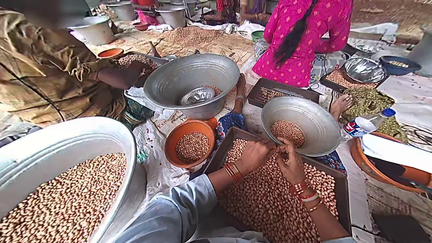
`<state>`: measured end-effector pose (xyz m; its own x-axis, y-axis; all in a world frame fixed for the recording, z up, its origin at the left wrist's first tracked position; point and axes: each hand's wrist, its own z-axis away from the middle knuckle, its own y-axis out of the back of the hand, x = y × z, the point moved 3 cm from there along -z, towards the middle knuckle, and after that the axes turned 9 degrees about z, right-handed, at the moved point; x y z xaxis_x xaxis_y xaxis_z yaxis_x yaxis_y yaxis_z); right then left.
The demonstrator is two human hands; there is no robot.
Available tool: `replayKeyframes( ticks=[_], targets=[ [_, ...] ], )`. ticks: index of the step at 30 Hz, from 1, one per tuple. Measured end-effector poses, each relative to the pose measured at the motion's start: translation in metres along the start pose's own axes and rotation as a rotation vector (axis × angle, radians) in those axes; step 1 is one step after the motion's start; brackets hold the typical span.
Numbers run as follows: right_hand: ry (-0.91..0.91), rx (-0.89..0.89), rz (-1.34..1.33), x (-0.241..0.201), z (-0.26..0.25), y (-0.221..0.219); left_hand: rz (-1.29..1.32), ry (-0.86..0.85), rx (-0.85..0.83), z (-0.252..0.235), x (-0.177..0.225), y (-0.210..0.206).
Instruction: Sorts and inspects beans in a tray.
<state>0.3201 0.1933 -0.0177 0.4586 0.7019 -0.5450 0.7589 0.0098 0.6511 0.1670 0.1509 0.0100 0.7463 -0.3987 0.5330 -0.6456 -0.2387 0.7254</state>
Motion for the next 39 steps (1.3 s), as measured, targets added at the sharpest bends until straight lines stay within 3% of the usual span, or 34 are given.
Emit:
replayKeyframes(
  ticks=[5,9,16,21,31,39],
  targets=[
    [0.009,-0.02,0.116,-0.001,0.002,-0.005,-0.032,0.031,-0.072,0.0,-0.001,-0.001],
    [-0.017,-0.094,0.137,-0.005,0.003,-0.005,-0.034,0.123,-0.227,-0.002,-0.002,-0.002],
    [-0.011,-0.096,0.107,-0.005,0.004,-0.007,-0.022,0.154,-0.275,-0.001,0.001,-0.006],
    [0.016,-0.083,0.125,-0.007,0.005,-0.009,0.0,0.168,-0.269,-0.001,0.0,-0.005],
    [-0.122,0.0,0.1,-0.002,0.0,0.005,0.108,0.214,-0.186,-0.004,-0.003,0.003],
    [-0.167,-0.029,-0.053,-0.001,0.001,0.001,0.309,0.05,-0.112,0.0,0.002,-0.004]
  ],
)
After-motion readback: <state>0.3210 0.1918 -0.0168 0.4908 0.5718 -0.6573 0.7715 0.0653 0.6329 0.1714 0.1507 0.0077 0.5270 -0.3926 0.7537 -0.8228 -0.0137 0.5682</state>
